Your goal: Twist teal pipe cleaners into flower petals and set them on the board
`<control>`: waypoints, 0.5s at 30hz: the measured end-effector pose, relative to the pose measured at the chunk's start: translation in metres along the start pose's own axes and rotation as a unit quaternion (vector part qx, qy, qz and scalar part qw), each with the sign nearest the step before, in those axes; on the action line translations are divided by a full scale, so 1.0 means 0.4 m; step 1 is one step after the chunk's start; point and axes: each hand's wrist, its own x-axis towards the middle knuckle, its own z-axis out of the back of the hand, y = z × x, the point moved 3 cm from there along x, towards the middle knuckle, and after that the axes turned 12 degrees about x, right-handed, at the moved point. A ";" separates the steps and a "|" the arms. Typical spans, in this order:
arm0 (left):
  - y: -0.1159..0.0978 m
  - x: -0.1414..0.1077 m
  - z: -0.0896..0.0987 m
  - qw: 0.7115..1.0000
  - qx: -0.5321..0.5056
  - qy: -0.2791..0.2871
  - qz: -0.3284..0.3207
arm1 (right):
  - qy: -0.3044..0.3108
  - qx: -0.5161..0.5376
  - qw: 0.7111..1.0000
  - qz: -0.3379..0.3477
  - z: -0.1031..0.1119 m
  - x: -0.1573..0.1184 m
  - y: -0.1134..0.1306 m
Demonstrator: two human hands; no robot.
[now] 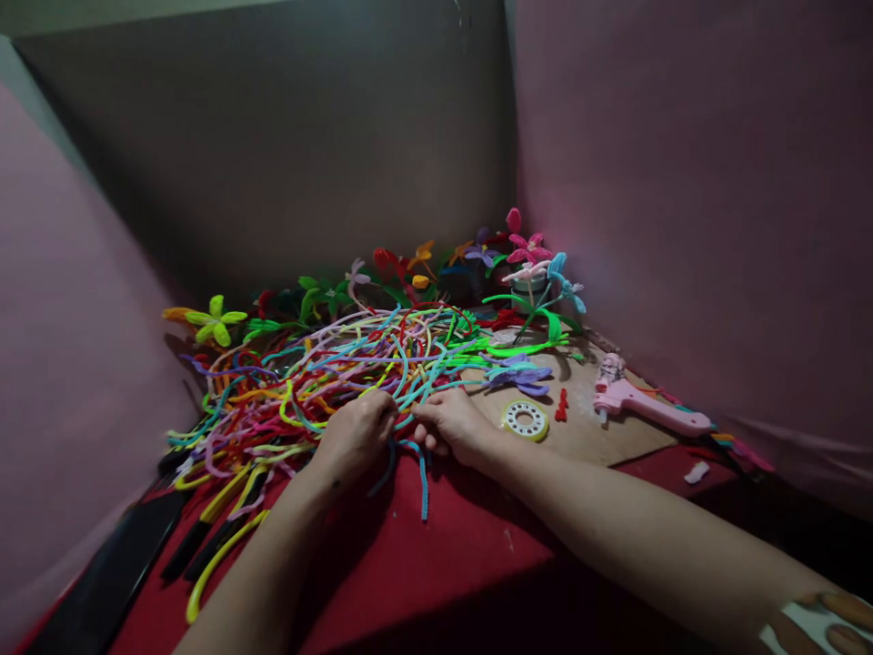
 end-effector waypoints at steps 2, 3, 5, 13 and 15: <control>0.016 0.006 -0.009 0.999 0.048 0.005 0.024 | -0.012 0.025 0.999 0.027 0.000 -0.010 0.011; 0.024 0.009 -0.013 0.997 0.064 0.009 0.033 | -0.023 0.043 0.998 0.048 0.001 -0.015 0.021; 0.037 0.014 -0.021 0.997 0.069 0.019 0.041 | -0.047 0.091 0.989 0.105 0.009 -0.023 0.048; 0.017 0.003 0.023 0.980 -0.171 -0.076 0.072 | -0.011 0.279 0.942 0.185 0.033 -0.024 0.121; -0.008 -0.006 0.044 0.939 -0.324 -0.071 0.096 | 0.012 0.280 0.943 0.179 0.025 -0.024 0.114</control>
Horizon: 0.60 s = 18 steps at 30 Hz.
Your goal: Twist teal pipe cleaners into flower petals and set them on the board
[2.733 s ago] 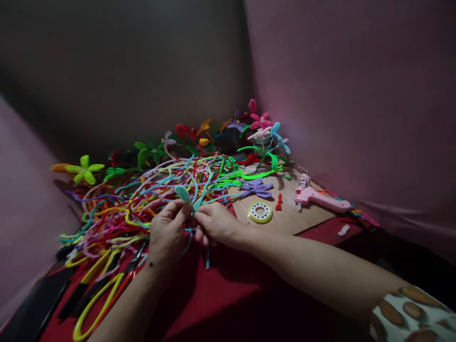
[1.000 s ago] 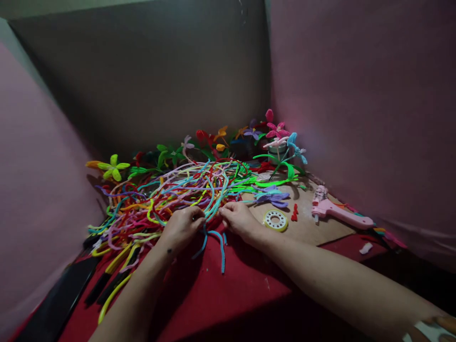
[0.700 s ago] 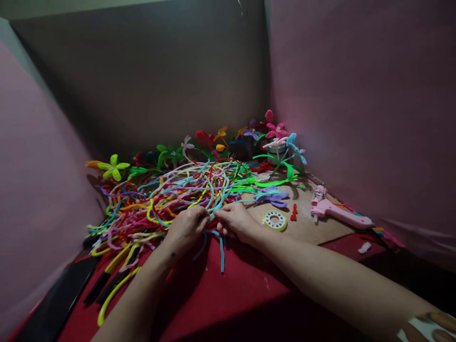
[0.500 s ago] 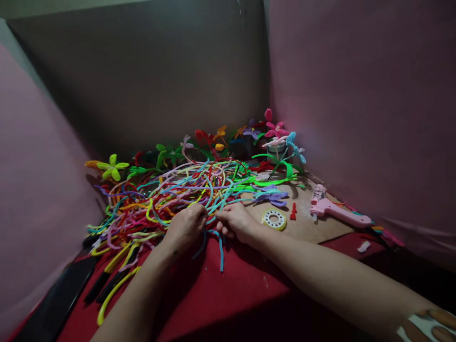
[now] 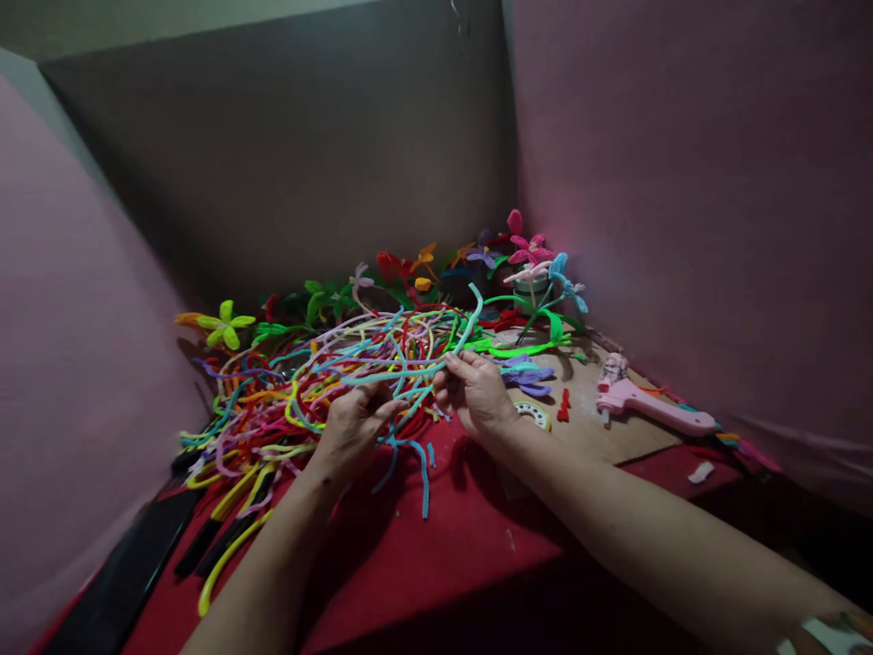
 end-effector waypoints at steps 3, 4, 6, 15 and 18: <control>-0.043 -0.016 -0.009 0.976 -0.211 0.037 0.041 | 0.038 -0.032 0.999 -0.019 -0.007 -0.011 -0.022; -0.050 -0.018 -0.011 0.965 -0.255 0.029 0.049 | 0.044 -0.040 0.998 -0.028 -0.008 -0.015 -0.028; -0.049 -0.016 -0.015 0.944 -0.321 0.004 0.074 | 0.041 -0.029 0.998 -0.045 -0.010 -0.018 -0.035; 0.023 0.005 -0.023 0.839 -0.504 -0.009 0.205 | -0.010 0.121 0.993 0.006 0.001 0.022 0.030; 0.028 0.005 -0.011 0.831 -0.507 -0.036 0.226 | -0.021 0.126 0.992 0.016 0.005 0.028 0.053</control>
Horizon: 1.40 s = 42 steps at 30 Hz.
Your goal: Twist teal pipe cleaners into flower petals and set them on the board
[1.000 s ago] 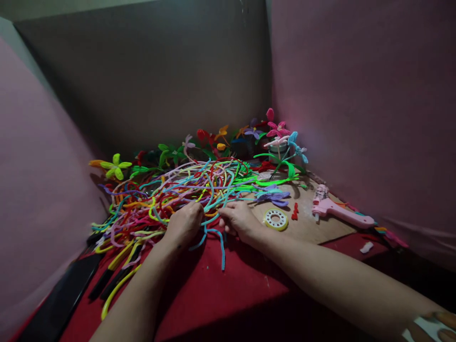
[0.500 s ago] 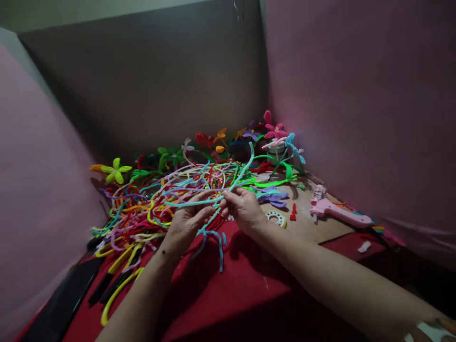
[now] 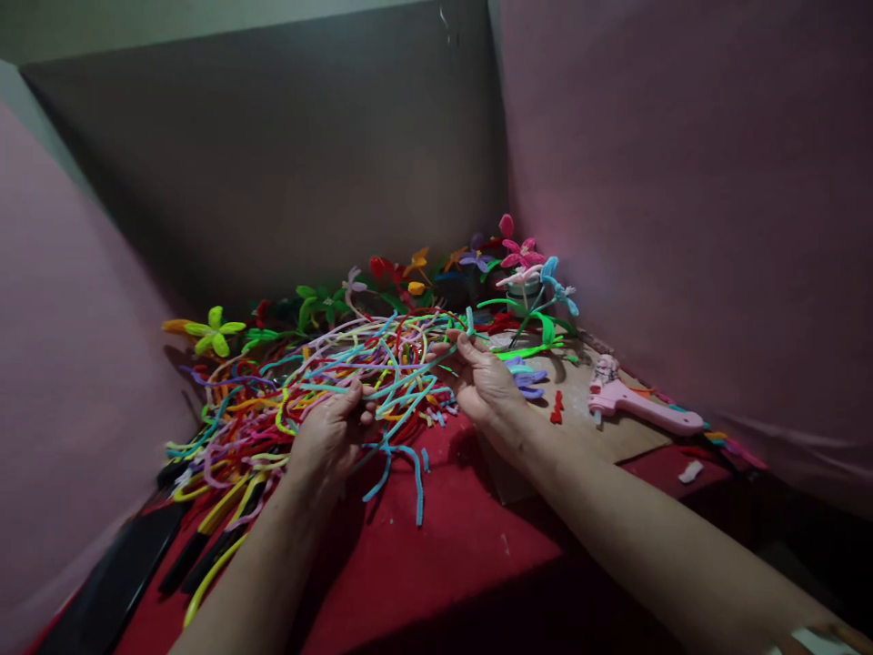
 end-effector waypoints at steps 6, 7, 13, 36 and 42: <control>-0.011 0.017 0.028 0.997 -0.067 -0.023 0.028 | -0.046 -0.029 0.997 0.048 0.005 0.011 0.032; -0.012 0.019 0.030 0.996 -0.077 -0.027 0.035 | -0.054 -0.041 0.997 0.043 0.004 0.012 0.032; -0.027 0.010 0.020 0.985 -0.124 -0.120 0.020 | -0.109 -0.066 0.991 0.042 -0.003 0.000 0.029; -0.009 -0.063 -0.075 0.989 0.066 0.023 -0.127 | 0.003 -0.093 0.995 -0.028 0.014 -0.017 -0.056; -0.011 -0.071 -0.080 0.981 0.143 0.027 -0.132 | 0.033 -0.240 0.970 -0.010 -0.011 -0.038 -0.045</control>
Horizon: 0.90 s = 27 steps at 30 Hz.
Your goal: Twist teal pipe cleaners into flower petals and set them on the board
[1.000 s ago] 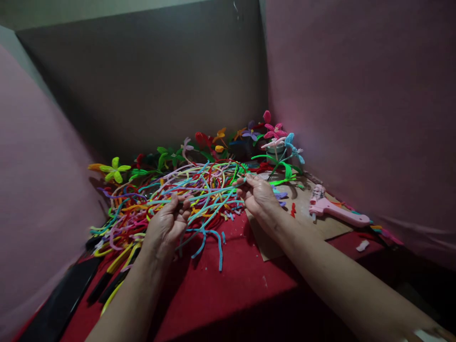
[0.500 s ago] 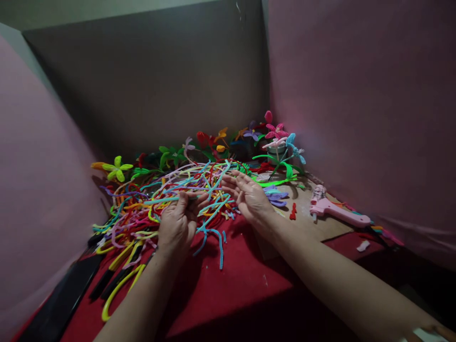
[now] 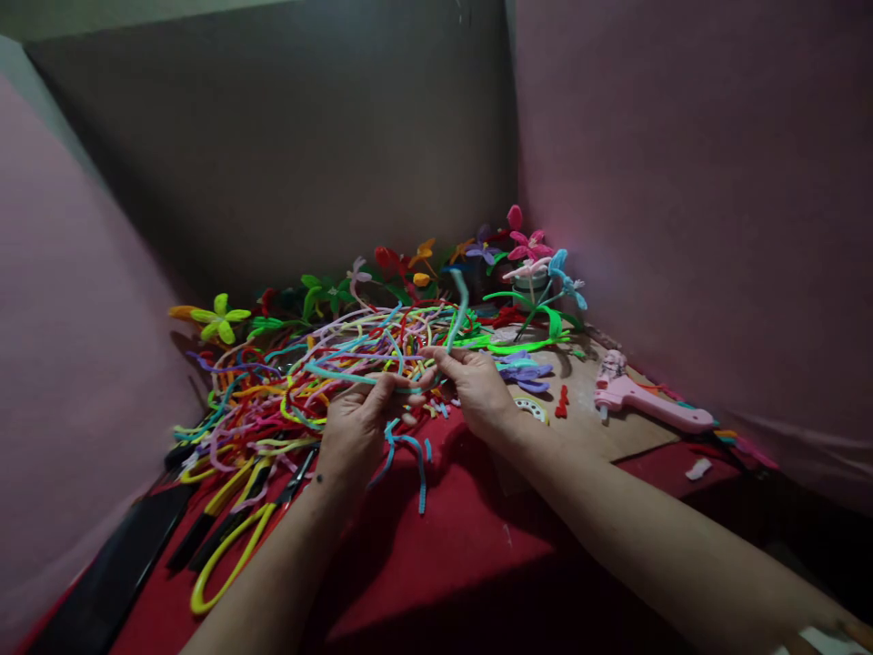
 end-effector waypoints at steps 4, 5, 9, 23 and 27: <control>-0.006 0.006 0.014 0.999 -0.008 -0.013 0.029 | 0.045 -0.143 0.989 -0.003 -0.009 -0.016 -0.013; -0.007 0.006 0.017 0.999 -0.022 -0.012 0.034 | 0.059 -0.164 0.985 -0.011 -0.009 -0.019 -0.018; -0.010 0.010 0.026 0.998 -0.048 -0.029 0.024 | 0.071 -0.203 0.975 -0.047 -0.003 -0.023 -0.037; 0.015 0.019 0.018 0.996 -0.040 0.071 0.047 | 0.161 -0.321 0.928 -0.095 -0.015 -0.046 -0.059; 0.012 0.017 0.024 0.993 -0.070 0.083 0.048 | 0.196 -0.312 0.921 -0.129 -0.020 -0.053 -0.058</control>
